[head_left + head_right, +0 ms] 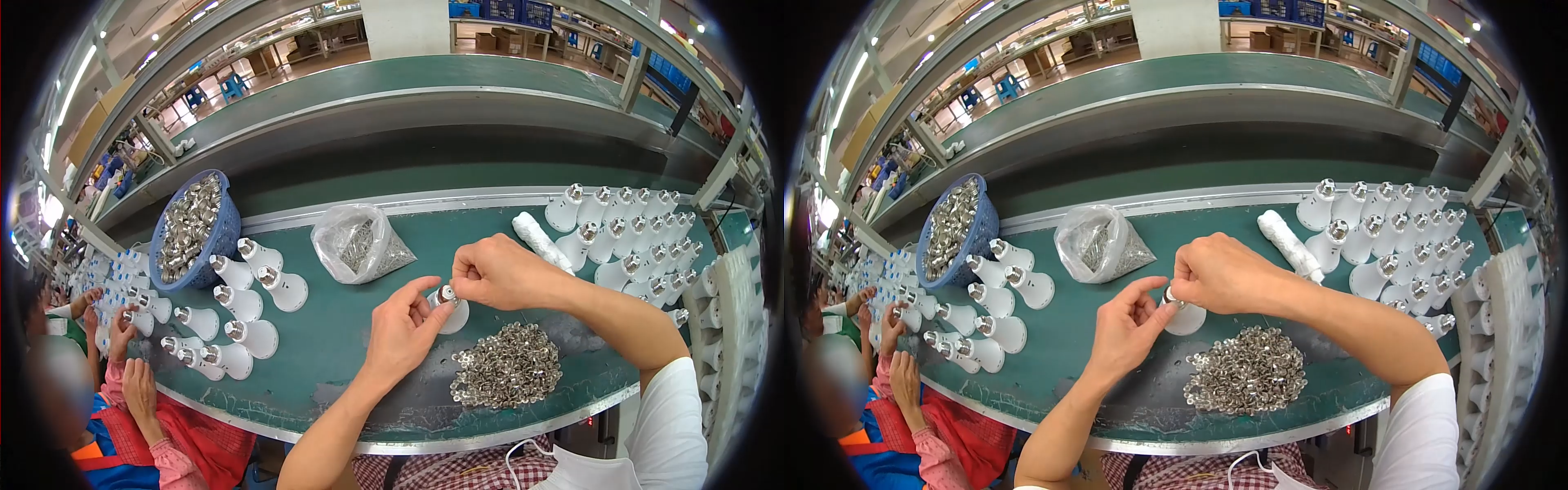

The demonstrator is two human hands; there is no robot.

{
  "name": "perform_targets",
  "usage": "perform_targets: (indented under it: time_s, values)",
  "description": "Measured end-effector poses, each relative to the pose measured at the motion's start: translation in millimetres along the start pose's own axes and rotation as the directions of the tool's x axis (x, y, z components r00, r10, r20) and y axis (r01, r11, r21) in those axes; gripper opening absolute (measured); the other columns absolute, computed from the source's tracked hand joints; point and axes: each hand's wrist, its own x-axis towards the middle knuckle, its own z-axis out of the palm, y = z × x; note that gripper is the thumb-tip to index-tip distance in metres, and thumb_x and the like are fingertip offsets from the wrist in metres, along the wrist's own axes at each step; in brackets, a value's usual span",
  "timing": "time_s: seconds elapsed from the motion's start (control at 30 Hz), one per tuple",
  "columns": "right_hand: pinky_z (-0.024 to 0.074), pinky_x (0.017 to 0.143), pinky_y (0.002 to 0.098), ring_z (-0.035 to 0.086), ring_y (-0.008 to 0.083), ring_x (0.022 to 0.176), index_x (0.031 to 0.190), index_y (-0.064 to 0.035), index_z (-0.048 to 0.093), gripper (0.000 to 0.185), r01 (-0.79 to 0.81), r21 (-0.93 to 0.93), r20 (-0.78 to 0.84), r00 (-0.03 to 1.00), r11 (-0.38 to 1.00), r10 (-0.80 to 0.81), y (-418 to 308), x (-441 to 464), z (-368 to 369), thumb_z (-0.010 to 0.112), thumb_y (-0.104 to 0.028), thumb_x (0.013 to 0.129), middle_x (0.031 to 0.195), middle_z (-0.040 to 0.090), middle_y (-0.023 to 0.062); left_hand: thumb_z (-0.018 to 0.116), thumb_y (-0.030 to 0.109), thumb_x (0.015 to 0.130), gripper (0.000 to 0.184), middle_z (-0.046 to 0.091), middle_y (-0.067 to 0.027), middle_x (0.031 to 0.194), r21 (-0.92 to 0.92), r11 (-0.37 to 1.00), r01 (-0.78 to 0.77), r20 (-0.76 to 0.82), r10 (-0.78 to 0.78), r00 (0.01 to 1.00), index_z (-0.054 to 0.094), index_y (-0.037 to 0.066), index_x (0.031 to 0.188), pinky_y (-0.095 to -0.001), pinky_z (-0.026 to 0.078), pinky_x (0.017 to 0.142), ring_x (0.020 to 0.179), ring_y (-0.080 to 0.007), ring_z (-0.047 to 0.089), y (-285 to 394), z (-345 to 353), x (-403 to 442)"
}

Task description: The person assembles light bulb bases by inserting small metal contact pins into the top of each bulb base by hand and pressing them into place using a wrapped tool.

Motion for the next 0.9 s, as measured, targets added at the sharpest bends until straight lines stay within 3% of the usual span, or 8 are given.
perform_targets:
  time_s: [0.27,0.33,0.5,0.6,0.67,0.77,0.83,0.9]
  values:
    - [0.0467,0.057,0.0362,0.060,0.0262,0.057,0.074,0.0037,0.061,0.018,-0.041,-0.139,0.015,0.999,0.989,0.044,-5.9,5.5,2.2,0.058,-0.014,0.072,0.062,0.061,0.0149,0.068,0.012,0.080,0.024,0.047,0.0046,0.060,-0.007,0.999,-0.045,0.022,0.045,0.999,0.063,0.001,0.100,-0.0216,0.034,0.048,0.053,-0.0032,0.039,0.7,0.5,4.4]
    - [0.0468,0.056,0.0363,0.060,0.0269,0.057,0.074,0.0037,0.061,0.018,-0.031,-0.142,0.006,0.999,0.989,0.032,-6.8,5.0,4.1,0.058,-0.014,0.072,0.062,0.061,0.0152,0.067,0.014,0.080,0.025,0.054,-0.0038,0.064,0.019,0.999,-0.037,0.056,0.036,0.998,0.062,0.000,0.099,-0.0255,0.041,0.051,0.054,-0.0092,0.047,1.6,-1.2,5.0]
    - [0.0474,0.056,0.0367,0.060,0.0294,0.057,0.071,0.0030,0.058,0.016,0.021,-0.180,-0.036,0.999,0.983,-0.028,-6.7,-0.6,9.5,0.057,-0.013,0.074,0.062,0.060,0.0151,0.067,0.015,0.080,0.024,0.053,-0.0041,0.063,0.001,1.000,-0.026,0.057,0.026,0.998,0.062,0.000,0.097,-0.0260,0.041,0.051,0.054,-0.0099,0.047,0.9,-2.2,5.7]
    - [0.0471,0.057,0.0380,0.059,0.0302,0.060,0.071,0.0007,0.057,0.014,0.095,-0.266,-0.101,0.987,0.959,-0.126,0.1,-4.3,17.0,0.058,-0.013,0.075,0.064,0.059,0.0133,0.067,0.015,0.080,0.024,0.053,-0.0040,0.062,-0.005,1.000,-0.026,0.061,0.027,0.998,0.062,0.000,0.097,-0.0260,0.041,0.051,0.054,-0.0101,0.047,1.0,-3.0,5.9]
    - [0.0465,0.058,0.0390,0.058,0.0297,0.063,0.071,-0.0015,0.056,0.011,0.265,-0.384,-0.159,0.924,0.884,-0.347,3.0,-6.5,19.4,0.059,-0.011,0.076,0.067,0.058,0.0118,0.067,0.015,0.079,0.024,0.053,-0.0041,0.062,-0.009,1.000,-0.022,0.065,0.023,0.998,0.062,0.000,0.098,-0.0259,0.041,0.051,0.054,-0.0101,0.047,0.9,-3.1,6.1]
    - [0.0479,0.062,0.0416,0.059,0.0315,0.071,0.074,-0.0008,0.056,0.014,0.309,-0.478,-0.112,0.907,0.822,-0.407,-0.9,-10.4,15.5,0.056,-0.013,0.079,0.070,0.058,0.0142,0.064,0.017,0.082,0.025,0.054,-0.0026,0.064,0.007,1.000,-0.015,0.091,0.015,0.996,0.062,-0.001,0.099,-0.0256,0.042,0.052,0.055,-0.0092,0.047,-2.9,-4.0,7.8]
    - [0.0476,0.062,0.0409,0.059,0.0309,0.070,0.073,-0.0007,0.056,0.014,0.292,-0.460,-0.144,0.908,0.839,-0.394,-0.1,-11.7,11.2,0.057,-0.013,0.079,0.070,0.059,0.0135,0.061,0.019,0.085,0.027,0.055,-0.0002,0.065,-0.341,0.923,0.179,0.169,-0.127,0.977,0.061,-0.003,0.101,-0.0238,0.040,0.052,0.055,-0.0068,0.046,-7.8,-3.8,13.3]
    - [0.0472,0.061,0.0402,0.059,0.0303,0.069,0.073,-0.0005,0.056,0.013,0.275,-0.445,-0.174,0.907,0.852,-0.384,0.9,-14.0,4.6,0.058,-0.012,0.080,0.069,0.059,0.0128,0.060,0.020,0.086,0.028,0.056,0.0005,0.065,-0.397,0.875,0.278,0.237,-0.195,0.952,0.061,-0.004,0.101,-0.0225,0.038,0.051,0.055,-0.0054,0.046,0.1,-6.6,19.3]
